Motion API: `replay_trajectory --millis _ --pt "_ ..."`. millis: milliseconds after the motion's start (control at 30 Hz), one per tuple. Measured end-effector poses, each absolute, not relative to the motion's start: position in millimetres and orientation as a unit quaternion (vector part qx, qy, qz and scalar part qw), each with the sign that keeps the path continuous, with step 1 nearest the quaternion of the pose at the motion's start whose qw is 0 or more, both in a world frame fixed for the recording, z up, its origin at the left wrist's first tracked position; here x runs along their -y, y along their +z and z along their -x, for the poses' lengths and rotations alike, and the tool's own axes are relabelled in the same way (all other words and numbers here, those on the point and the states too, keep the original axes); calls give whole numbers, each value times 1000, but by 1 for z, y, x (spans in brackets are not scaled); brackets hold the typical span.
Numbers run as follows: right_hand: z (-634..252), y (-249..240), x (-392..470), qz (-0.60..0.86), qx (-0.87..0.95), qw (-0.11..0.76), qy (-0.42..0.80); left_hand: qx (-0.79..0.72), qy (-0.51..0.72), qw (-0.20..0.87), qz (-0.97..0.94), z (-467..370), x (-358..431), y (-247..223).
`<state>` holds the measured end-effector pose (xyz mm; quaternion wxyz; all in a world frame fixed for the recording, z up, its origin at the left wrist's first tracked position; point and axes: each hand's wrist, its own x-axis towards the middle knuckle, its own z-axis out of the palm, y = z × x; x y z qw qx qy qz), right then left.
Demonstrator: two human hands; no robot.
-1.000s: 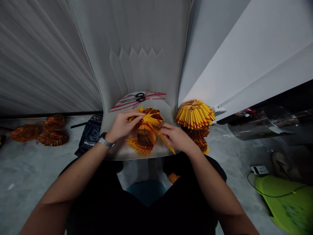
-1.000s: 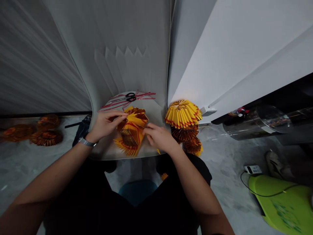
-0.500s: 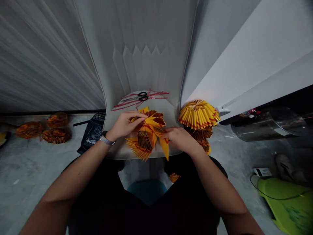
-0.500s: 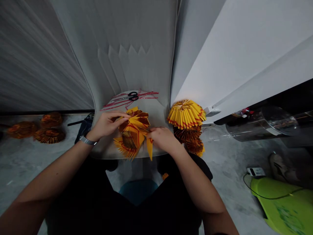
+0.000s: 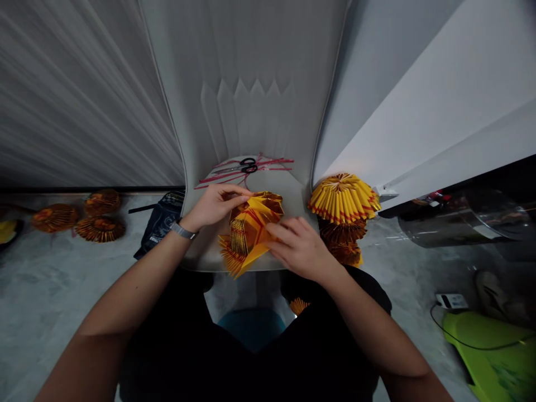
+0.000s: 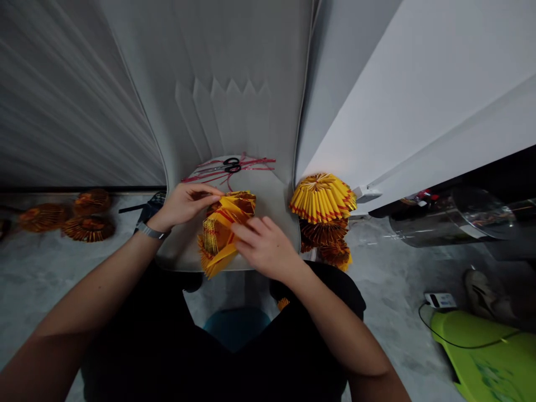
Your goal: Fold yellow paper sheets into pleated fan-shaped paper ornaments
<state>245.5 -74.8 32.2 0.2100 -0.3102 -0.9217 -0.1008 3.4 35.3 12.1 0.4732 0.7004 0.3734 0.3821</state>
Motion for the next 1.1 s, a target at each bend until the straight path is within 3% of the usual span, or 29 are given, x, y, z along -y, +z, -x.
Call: replay_trajectory --millis 167,300,600,1100 --pt "-247 28 74 346 926 148 -27 -363 350 483 -716 -4 -35 6" --pt "-263 10 64 402 894 185 63 -343 329 463 -748 -8 -32 7" --pt "-270 -32 54 503 787 327 144 -296 331 392 -806 -25 -23 15" --pt "-258 -29 43 519 749 363 194 -269 343 354 -827 -24 -11 15"
